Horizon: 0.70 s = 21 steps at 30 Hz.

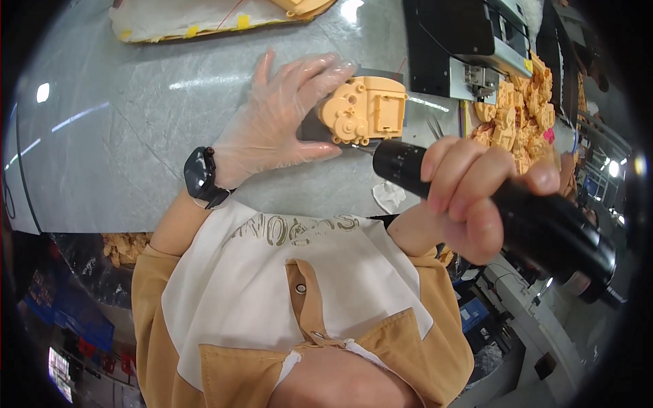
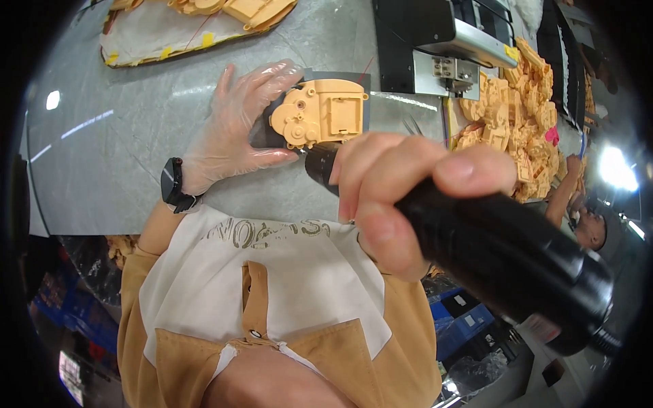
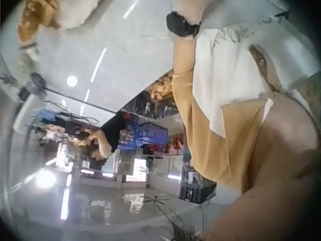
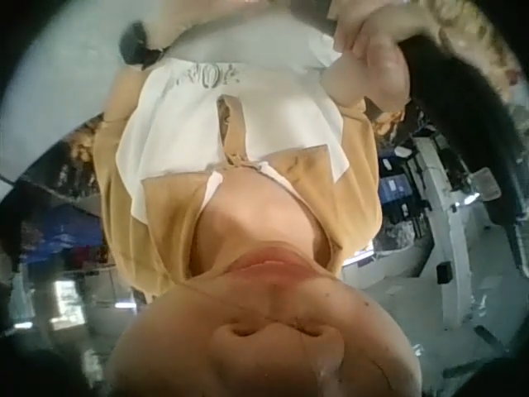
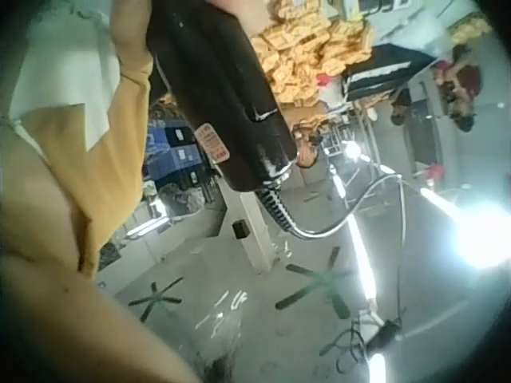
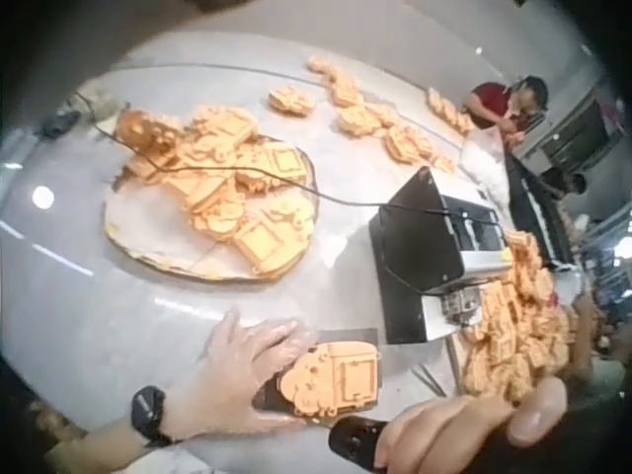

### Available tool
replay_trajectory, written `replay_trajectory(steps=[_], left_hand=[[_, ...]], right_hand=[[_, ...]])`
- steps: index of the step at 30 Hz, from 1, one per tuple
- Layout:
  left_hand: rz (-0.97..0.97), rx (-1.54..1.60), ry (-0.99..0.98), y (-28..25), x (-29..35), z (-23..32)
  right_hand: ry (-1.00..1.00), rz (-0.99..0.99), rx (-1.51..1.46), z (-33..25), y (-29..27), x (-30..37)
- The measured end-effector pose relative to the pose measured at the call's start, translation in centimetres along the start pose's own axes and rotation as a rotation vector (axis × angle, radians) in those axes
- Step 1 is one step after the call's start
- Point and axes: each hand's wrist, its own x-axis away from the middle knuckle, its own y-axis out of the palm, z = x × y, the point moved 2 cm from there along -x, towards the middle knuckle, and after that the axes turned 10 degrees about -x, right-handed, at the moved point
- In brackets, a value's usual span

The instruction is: The person positions plastic components on a fixture, fastens them by driving screws with an electric screwdriver, and adjusts a screw feeder using tweezers before placing the completed parts on a tray.

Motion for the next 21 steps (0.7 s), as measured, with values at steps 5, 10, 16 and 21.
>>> replay_trajectory(steps=[5, 10, 16, 21], left_hand=[[-0.031, -0.014, 0.003, 0.1, 0.3, 0.0], [0.004, -0.021, 0.019, 0.4, 0.0, 0.0], [0.012, -0.033, 0.006, 0.7, 0.2, -0.3], [0.013, -0.013, 0.005, 0.8, 0.0, -0.2]], right_hand=[[0.059, -0.04, 0.065, 0.5, 0.5, 0.4], [0.053, 0.068, 0.141, 1.6, 0.7, 0.2], [0.033, 0.073, 0.151, 2.4, 1.8, 0.1], [0.041, 0.09, 0.161, 2.4, 1.6, -0.1]])
